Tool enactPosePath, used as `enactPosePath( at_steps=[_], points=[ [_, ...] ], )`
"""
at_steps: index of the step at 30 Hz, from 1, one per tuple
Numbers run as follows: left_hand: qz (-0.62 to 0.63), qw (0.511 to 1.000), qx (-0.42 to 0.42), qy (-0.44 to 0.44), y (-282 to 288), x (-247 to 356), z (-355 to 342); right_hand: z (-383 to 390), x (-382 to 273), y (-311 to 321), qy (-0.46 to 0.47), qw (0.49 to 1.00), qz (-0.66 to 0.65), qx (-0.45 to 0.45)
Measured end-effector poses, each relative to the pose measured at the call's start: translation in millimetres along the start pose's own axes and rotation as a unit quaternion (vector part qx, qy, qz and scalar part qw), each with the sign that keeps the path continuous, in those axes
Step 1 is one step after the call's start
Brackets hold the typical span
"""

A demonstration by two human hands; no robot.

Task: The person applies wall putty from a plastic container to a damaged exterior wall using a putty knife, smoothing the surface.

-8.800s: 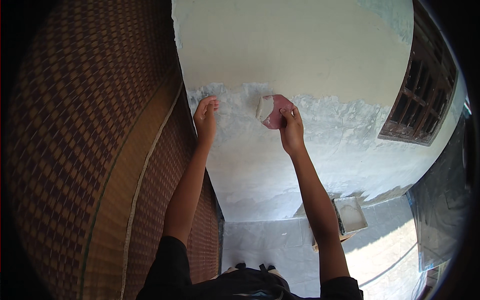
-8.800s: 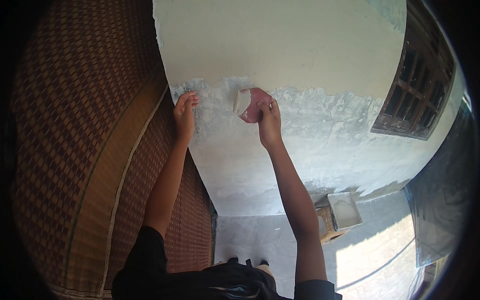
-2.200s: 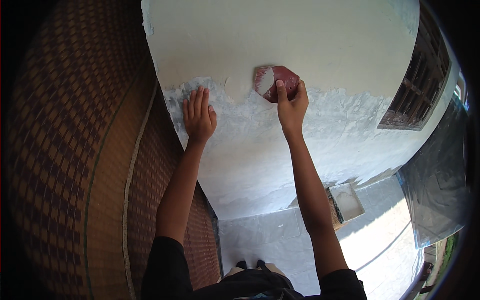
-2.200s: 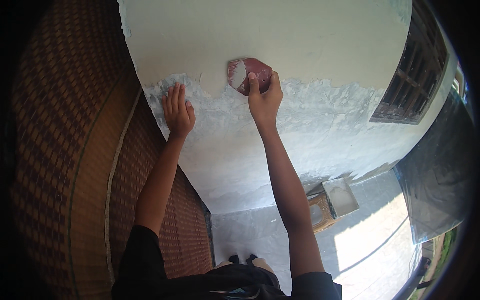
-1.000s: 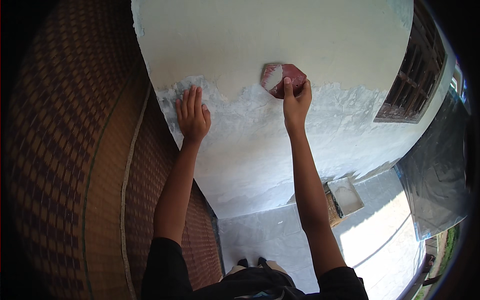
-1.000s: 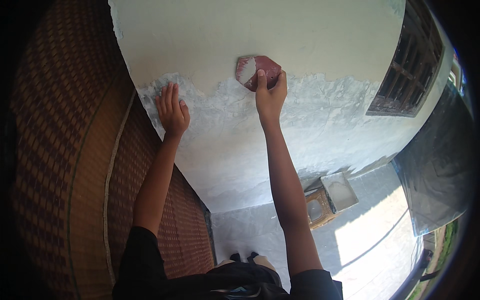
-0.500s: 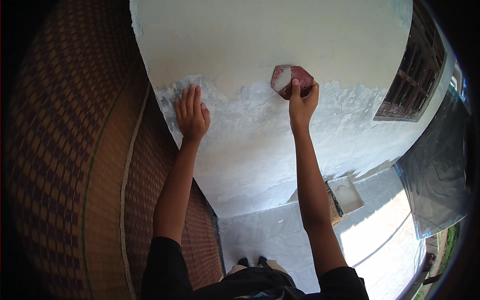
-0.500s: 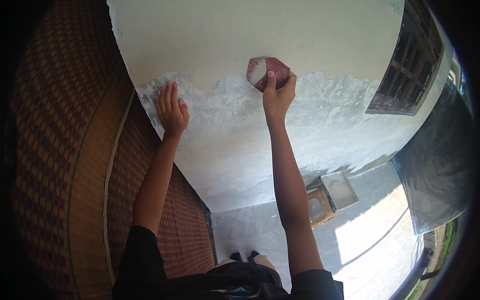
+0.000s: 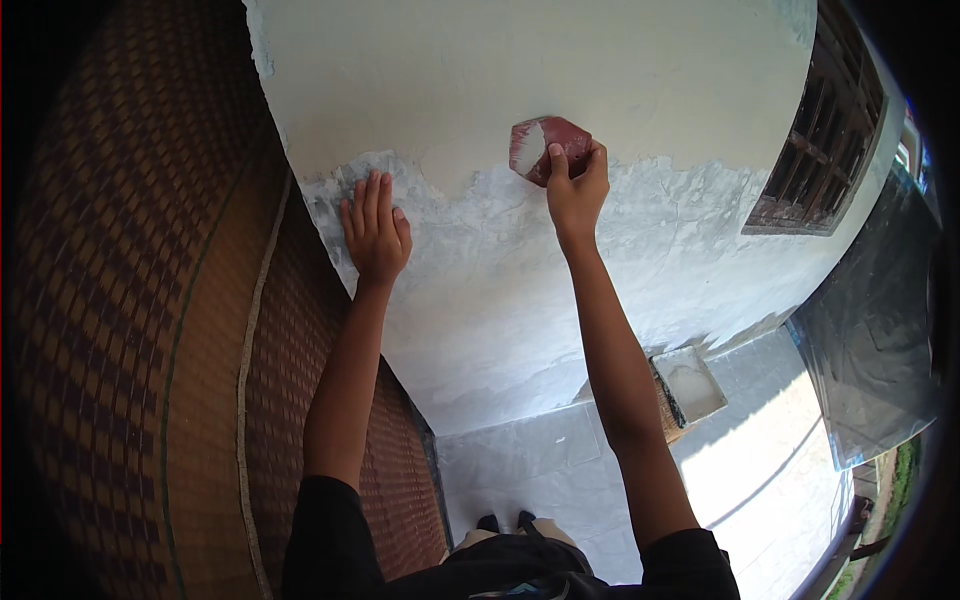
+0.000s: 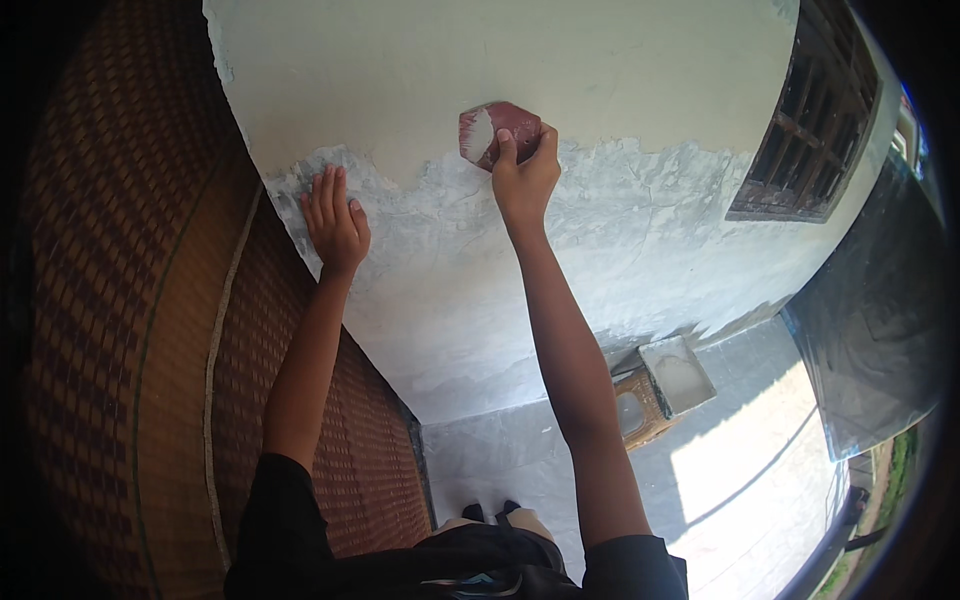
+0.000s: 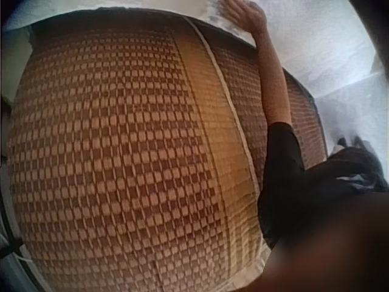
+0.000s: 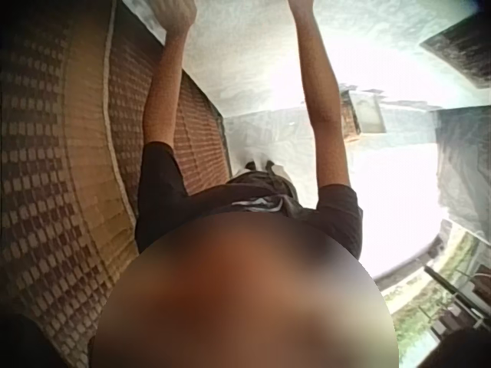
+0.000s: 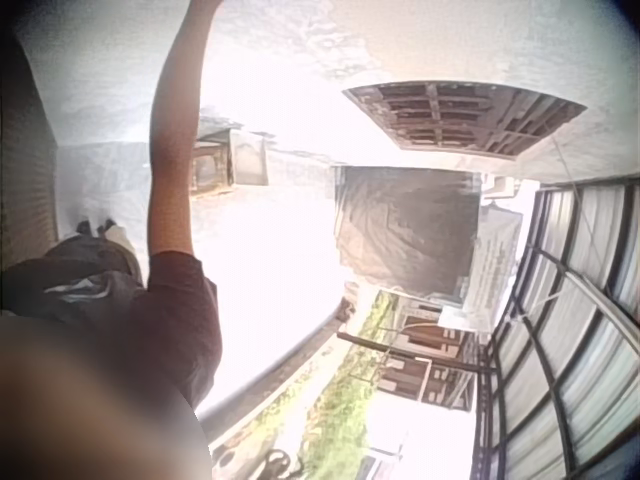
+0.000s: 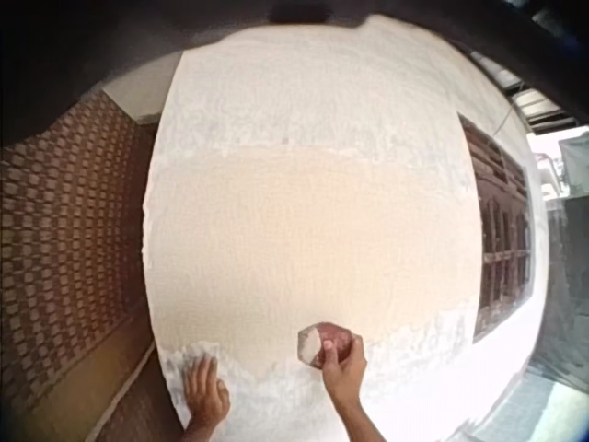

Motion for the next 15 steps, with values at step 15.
enactPosePath(
  at_steps=[15],
  points=[
    [0.001, 1.0, 0.004, -0.001, 0.4, -1.5, 1.8, 0.9, -5.8, -13.3, 0.015, 1.0, 0.013, -0.022]
  ],
)
Point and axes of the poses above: each hand's wrist, its own z-axis away from the middle knuckle, its own y-axis out of the back of the hand, x = y × z, the point moved 7 cm from there along -z, towards the middle knuckle, and after that the axes turned 11 degrees about -z, right-handed, at the moved point
